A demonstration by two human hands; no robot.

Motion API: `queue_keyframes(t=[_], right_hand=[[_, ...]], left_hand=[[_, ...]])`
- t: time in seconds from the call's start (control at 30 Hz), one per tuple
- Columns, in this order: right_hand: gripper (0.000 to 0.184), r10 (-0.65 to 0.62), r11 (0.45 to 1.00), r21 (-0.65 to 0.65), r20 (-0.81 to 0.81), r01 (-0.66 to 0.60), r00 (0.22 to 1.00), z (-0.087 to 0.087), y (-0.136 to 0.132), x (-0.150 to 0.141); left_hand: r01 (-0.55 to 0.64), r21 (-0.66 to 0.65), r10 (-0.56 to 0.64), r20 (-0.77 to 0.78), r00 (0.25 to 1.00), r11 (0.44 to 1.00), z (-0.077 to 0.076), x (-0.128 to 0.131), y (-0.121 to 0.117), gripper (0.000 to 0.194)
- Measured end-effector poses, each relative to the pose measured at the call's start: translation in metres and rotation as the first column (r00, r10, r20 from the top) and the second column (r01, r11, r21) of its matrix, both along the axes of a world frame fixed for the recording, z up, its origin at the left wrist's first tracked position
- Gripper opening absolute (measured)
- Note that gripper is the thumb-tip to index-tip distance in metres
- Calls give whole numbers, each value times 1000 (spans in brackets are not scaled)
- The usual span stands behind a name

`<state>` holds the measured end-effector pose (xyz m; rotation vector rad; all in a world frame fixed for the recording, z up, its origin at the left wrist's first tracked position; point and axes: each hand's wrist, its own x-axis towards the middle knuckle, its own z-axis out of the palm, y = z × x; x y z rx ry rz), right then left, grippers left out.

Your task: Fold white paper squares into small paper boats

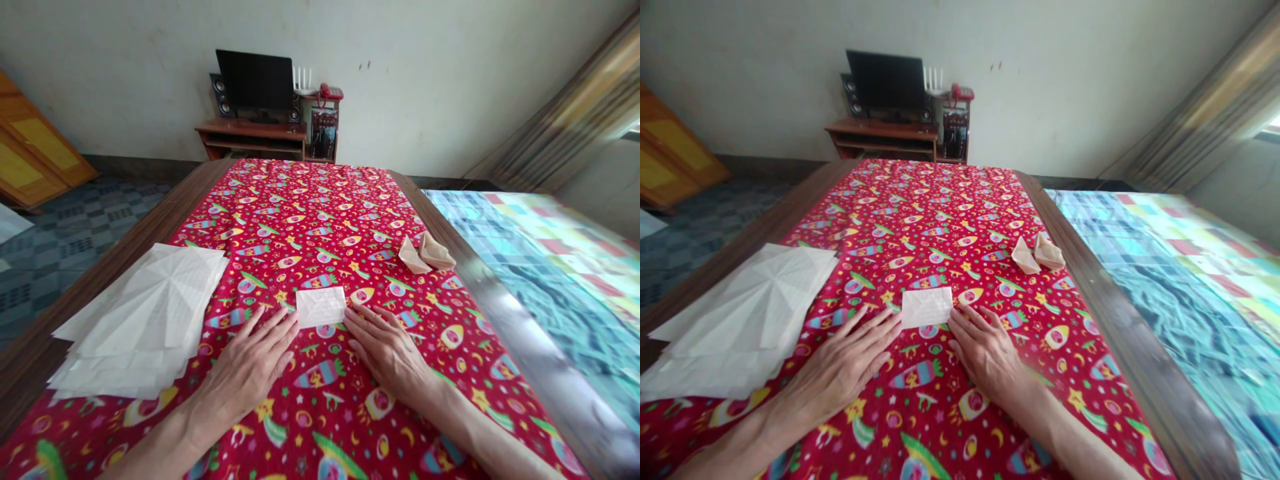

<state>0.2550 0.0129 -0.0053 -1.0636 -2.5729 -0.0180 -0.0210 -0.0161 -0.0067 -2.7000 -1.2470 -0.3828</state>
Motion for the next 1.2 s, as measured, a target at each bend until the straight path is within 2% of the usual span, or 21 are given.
queue_keyframes(t=[0.07, 0.13, 0.2, 0.33, 0.43, 0.53, 0.67, 0.83, 0.97, 1.07, 1.13, 1.2], right_hand=[[25, -43, 999, 17, -102, 45, 994, 1, 6, -5], [20, -131, 991, -19, -166, 129, 977, 1, 14, -11], [17, -228, 973, -80, -175, 217, 958, 1, 21, -16], [17, -318, 938, -198, -174, 283, 932, -2, 32, -23], [14, -413, 884, -322, -190, 341, 891, -3, 34, -28], [9, -470, 838, -431, -263, 334, 842, -1, 32, -30], [3, -436, 869, -419, -396, 263, 808, -2, 28, -28], [7, -396, 878, -441, -451, 186, 800, -7, 26, -25], [10, -378, 919, -319, -547, 231, 747, 1, 33, -23], [10, -273, 960, -142, -653, 239, 706, 14, 37, -21], [7, -161, 982, -31, -641, 184, 751, 20, 35, -21], [7, -70, 994, 32, -555, 105, 829, 21, 30, -22]], left_hand=[[-12, 17, 11, 48, 999, 1000, -1, 4, 0, 36], [-21, 30, 18, 87, 996, 999, -3, 8, 1, 34], [-20, 35, 17, 94, 995, 999, -4, 11, 2, 34], [0, 40, -3, 85, 996, 999, -9, 8, 1, 36], [8, 36, -11, 83, 997, 999, -11, 6, 1, 36], [7, 30, -10, 83, 996, 1000, -11, 6, 2, 38], [6, 32, -9, 76, 997, 999, -10, 7, 2, 40], [14, 28, -16, 84, 996, 1000, -8, 7, 3, 38], [-16, 77, 4, 152, 988, 997, 9, 3, 15, 42], [-85, 165, 44, 238, 970, 983, 30, 3, 29, 52], [-102, 222, 42, 260, 965, 970, 43, 6, 36, 58], [-70, 240, 14, 231, 973, 968, 49, 13, 38, 60]])
